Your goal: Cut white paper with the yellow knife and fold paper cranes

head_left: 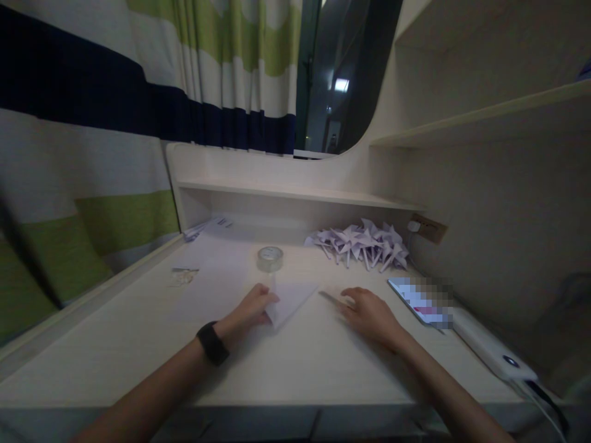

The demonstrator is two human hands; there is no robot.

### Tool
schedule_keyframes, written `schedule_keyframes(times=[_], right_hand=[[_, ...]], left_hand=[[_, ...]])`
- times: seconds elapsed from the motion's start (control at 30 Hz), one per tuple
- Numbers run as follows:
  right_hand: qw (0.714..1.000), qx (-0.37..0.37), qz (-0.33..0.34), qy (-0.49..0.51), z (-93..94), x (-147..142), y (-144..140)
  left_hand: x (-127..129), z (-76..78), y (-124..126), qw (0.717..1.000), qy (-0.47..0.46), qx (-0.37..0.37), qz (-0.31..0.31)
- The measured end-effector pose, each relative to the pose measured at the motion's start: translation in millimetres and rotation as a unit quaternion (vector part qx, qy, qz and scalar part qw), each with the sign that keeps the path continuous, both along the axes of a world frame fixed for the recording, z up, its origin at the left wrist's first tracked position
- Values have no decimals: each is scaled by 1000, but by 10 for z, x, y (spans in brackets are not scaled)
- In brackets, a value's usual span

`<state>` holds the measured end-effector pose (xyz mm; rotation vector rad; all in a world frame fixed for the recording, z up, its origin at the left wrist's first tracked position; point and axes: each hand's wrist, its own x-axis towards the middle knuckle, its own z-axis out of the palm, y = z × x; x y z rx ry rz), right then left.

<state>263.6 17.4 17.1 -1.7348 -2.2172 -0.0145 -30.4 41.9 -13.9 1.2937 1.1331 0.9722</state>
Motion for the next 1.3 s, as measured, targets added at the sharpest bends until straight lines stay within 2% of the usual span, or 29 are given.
schedule_keyframes(times=[0.13, 0.2, 0.3, 0.4, 0.47, 0.5, 0.53, 0.57, 0.63, 0.7, 0.73, 0.8, 0.93, 1.0, 1.13, 1.3], right_hand=[[1000, -2, 4, -31, -119, 41, -153], [999, 5, -1, -34, -160, 57, -159], [999, 14, -10, -31, -199, 106, -152], [1000, 0, -12, -26, -222, 176, -165], [1000, -6, -4, -16, -236, 217, -185], [1000, -6, 2, -11, -244, 232, -196], [1000, -4, 7, -6, -253, 242, -209], [1000, 0, 10, -2, -261, 248, -223], [1000, 9, 11, 4, -270, 248, -252], [1000, 12, 9, 6, -263, 235, -281], [1000, 11, 9, 7, -251, 226, -296], [1000, 8, 16, 15, -213, 202, -325], [997, -2, 65, 46, -140, 147, -373], [995, -6, 86, 45, -131, 123, -388], [992, -5, 116, 40, -138, 70, -409], [988, -2, 154, 28, -148, -9, -408]], left_hand=[[-16, -40, -79, 998, -28, -33, 40], [-24, 15, -160, 998, -47, -52, 5], [-37, 118, -314, 992, -69, -49, -95], [-50, 200, -431, 988, 18, -5, -151], [-56, 244, -460, 977, 149, 80, -130], [-58, 265, -461, 958, 220, 148, -105], [-56, 287, -455, 928, 282, 230, -80], [-52, 308, -445, 888, 329, 313, -65], [-30, 349, -419, 810, 376, 443, -79], [11, 378, -387, 763, 390, 499, -129], [38, 387, -367, 754, 395, 503, -151], [96, 394, -318, 756, 400, 484, -186], [182, 391, -176, 798, 379, 412, -223], [197, 389, -101, 807, 369, 400, -227], [187, 378, -10, 789, 406, 406, -218], [171, 361, 3, 766, 479, 393, -172]])
